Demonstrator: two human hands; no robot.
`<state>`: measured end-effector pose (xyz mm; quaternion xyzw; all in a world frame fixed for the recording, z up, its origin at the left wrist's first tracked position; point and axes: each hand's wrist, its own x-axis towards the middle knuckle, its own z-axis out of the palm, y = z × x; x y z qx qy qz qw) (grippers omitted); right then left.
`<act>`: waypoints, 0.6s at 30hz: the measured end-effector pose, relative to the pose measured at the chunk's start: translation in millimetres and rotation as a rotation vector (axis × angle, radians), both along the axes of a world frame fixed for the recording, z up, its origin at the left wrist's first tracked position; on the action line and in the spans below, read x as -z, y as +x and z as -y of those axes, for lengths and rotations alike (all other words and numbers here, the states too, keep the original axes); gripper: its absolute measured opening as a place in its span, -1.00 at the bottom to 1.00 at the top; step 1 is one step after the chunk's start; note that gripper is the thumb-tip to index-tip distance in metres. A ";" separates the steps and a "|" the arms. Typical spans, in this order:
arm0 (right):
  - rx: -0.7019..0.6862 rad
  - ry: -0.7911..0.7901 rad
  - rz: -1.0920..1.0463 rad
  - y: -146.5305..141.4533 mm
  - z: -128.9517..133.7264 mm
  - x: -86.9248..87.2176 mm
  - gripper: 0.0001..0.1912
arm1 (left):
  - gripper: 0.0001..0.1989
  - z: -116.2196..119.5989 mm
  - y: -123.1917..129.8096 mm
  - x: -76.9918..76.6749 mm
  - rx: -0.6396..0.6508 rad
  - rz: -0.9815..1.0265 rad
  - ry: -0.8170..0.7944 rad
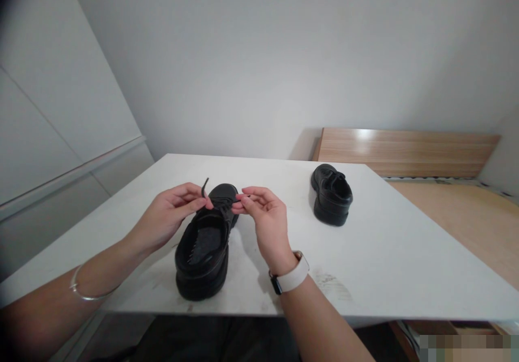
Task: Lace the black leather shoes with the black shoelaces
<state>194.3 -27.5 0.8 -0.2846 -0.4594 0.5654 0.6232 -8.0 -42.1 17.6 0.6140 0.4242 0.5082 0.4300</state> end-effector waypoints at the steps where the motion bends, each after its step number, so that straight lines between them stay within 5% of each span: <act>1: 0.003 0.027 0.007 -1.3 2.5 -1.7 -0.75 | -0.80 0.2 1.7 -2.1 -0.016 -0.061 0.029; 5: -0.003 0.241 0.139 -14.7 18.1 -19.8 -0.91 | -0.88 3.3 7.0 -11.4 -0.063 -0.363 0.258; 9: 0.057 0.431 0.374 -25.9 27.7 -32.4 -0.88 | -0.89 6.3 6.2 -15.1 -0.041 -0.422 0.358; 18: 0.231 0.615 0.536 -19.0 31.4 -31.0 -0.84 | -0.82 1.2 2.8 -18.0 0.079 -0.262 0.088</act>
